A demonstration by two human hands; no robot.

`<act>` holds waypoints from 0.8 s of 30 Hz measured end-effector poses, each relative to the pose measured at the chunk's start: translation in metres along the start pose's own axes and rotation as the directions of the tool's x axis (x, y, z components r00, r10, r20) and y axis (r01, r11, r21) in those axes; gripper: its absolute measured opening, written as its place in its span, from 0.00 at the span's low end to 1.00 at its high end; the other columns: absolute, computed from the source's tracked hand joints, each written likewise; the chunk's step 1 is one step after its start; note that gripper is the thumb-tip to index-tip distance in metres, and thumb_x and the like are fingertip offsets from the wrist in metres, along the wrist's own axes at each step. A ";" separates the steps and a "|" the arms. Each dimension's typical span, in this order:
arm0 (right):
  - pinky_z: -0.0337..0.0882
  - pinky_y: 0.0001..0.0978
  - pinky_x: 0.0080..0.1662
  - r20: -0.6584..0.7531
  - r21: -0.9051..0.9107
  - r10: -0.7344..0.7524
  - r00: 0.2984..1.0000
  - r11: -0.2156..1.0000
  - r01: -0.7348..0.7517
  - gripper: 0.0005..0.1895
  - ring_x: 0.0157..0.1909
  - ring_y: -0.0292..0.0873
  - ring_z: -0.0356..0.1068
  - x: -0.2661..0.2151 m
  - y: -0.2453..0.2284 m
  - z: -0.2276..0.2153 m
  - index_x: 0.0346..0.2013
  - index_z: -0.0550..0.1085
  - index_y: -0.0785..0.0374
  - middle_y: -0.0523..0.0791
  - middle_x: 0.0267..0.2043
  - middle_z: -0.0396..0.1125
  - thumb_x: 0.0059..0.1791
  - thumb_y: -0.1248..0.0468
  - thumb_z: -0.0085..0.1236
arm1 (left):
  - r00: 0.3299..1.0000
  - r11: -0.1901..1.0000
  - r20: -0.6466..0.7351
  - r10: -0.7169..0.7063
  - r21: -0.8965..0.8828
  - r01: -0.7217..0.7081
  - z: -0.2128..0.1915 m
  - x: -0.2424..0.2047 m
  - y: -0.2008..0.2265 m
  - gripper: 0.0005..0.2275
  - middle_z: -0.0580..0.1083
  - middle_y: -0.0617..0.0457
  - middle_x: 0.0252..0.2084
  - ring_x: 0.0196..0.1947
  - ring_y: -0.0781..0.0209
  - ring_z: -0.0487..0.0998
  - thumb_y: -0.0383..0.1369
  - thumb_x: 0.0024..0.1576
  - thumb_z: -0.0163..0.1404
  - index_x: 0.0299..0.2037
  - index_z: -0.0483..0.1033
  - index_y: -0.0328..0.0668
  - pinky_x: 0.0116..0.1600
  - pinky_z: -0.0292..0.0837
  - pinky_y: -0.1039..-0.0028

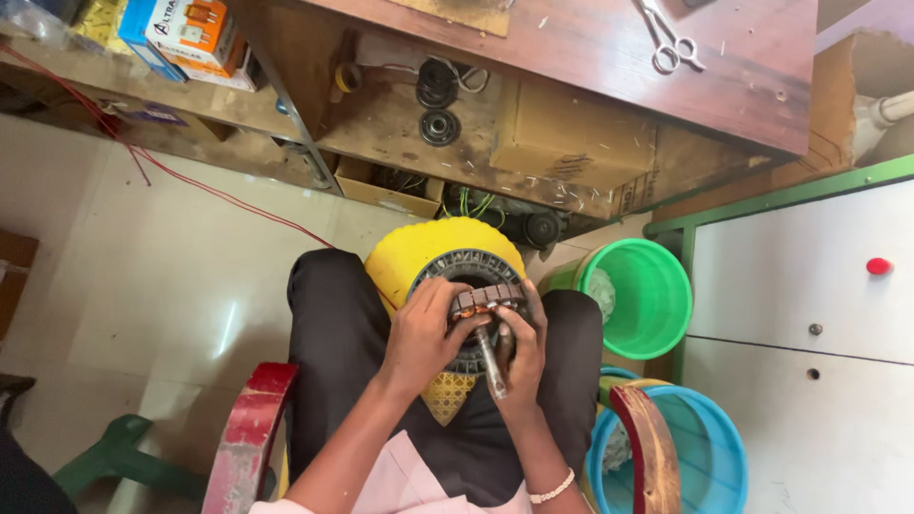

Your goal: The person uses a screwdriver to adjust copper windings on a motor stator held on a yellow support. They also cut a small piece of white material with scissors and place it into the stator slots.

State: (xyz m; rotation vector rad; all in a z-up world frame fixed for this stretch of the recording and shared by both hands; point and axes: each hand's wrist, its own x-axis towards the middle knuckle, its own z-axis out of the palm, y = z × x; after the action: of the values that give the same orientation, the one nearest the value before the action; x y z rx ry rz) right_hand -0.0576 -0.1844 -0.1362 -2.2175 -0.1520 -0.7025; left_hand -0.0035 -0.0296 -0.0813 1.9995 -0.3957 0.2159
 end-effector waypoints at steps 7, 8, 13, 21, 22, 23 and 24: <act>0.72 0.37 0.56 -0.018 0.056 0.121 0.992 0.991 -0.120 0.23 0.68 0.57 0.65 -0.002 -0.005 0.004 0.59 0.67 0.60 0.58 0.73 0.55 0.51 0.79 0.45 | 0.999 0.999 -0.016 -0.030 0.045 0.031 0.002 0.000 0.001 0.16 0.74 0.46 0.35 0.34 0.47 0.77 0.34 0.50 0.65 0.43 0.75 0.35 0.37 0.73 0.63; 0.72 0.37 0.55 -0.021 0.053 0.122 0.992 0.991 -0.121 0.25 0.69 0.58 0.64 -0.001 -0.009 0.005 0.59 0.67 0.60 0.58 0.73 0.55 0.49 0.81 0.43 | 1.000 0.999 -0.022 -0.019 0.047 0.020 0.002 0.000 0.000 0.16 0.74 0.46 0.35 0.35 0.47 0.77 0.34 0.50 0.65 0.43 0.75 0.35 0.37 0.73 0.62; 0.70 0.46 0.65 -0.036 0.006 0.071 0.997 0.997 -0.071 0.30 0.72 0.60 0.62 0.009 -0.024 0.007 0.58 0.68 0.61 0.57 0.73 0.56 0.45 0.83 0.40 | 1.000 1.000 -0.021 -0.014 -0.004 0.014 0.002 0.001 -0.006 0.15 0.75 0.46 0.36 0.37 0.46 0.78 0.33 0.52 0.65 0.43 0.74 0.35 0.39 0.74 0.62; 0.67 0.30 0.40 -0.063 0.100 0.282 0.957 0.956 -0.275 0.26 0.55 0.52 0.72 0.005 -0.025 0.016 0.56 0.70 0.61 0.58 0.75 0.54 0.46 0.81 0.42 | 0.999 1.000 0.031 -0.008 -0.012 0.008 -0.001 0.002 -0.005 0.13 0.75 0.48 0.37 0.39 0.47 0.79 0.32 0.53 0.63 0.42 0.73 0.37 0.39 0.75 0.62; 0.68 0.33 0.46 -0.083 0.055 0.215 0.973 0.976 -0.211 0.26 0.60 0.54 0.70 0.003 -0.026 0.017 0.57 0.70 0.61 0.58 0.74 0.55 0.47 0.82 0.41 | 1.000 1.000 0.030 0.003 -0.004 -0.003 -0.003 0.001 -0.005 0.13 0.75 0.48 0.37 0.39 0.47 0.79 0.33 0.53 0.63 0.42 0.74 0.37 0.40 0.75 0.62; 0.70 0.36 0.51 -0.098 0.002 0.143 0.985 0.990 -0.144 0.26 0.64 0.57 0.67 0.004 -0.025 0.017 0.57 0.70 0.62 0.58 0.74 0.56 0.47 0.82 0.40 | 1.000 1.000 0.027 0.015 -0.002 -0.015 -0.005 0.002 -0.005 0.13 0.75 0.48 0.37 0.40 0.47 0.79 0.33 0.53 0.63 0.42 0.74 0.37 0.40 0.75 0.62; 0.71 0.39 0.57 -0.110 -0.051 0.070 0.991 0.996 -0.076 0.27 0.69 0.59 0.65 0.005 -0.024 0.015 0.57 0.70 0.63 0.58 0.73 0.56 0.48 0.83 0.39 | 0.999 1.000 0.024 0.026 0.000 -0.026 -0.007 0.002 -0.006 0.14 0.75 0.48 0.37 0.40 0.46 0.79 0.34 0.53 0.63 0.42 0.74 0.38 0.40 0.74 0.62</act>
State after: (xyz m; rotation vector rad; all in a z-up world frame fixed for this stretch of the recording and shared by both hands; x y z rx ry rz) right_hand -0.0547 -0.1578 -0.1257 -2.2188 0.0031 -0.7923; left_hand 0.0013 -0.0212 -0.0828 2.0000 -0.4372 0.2081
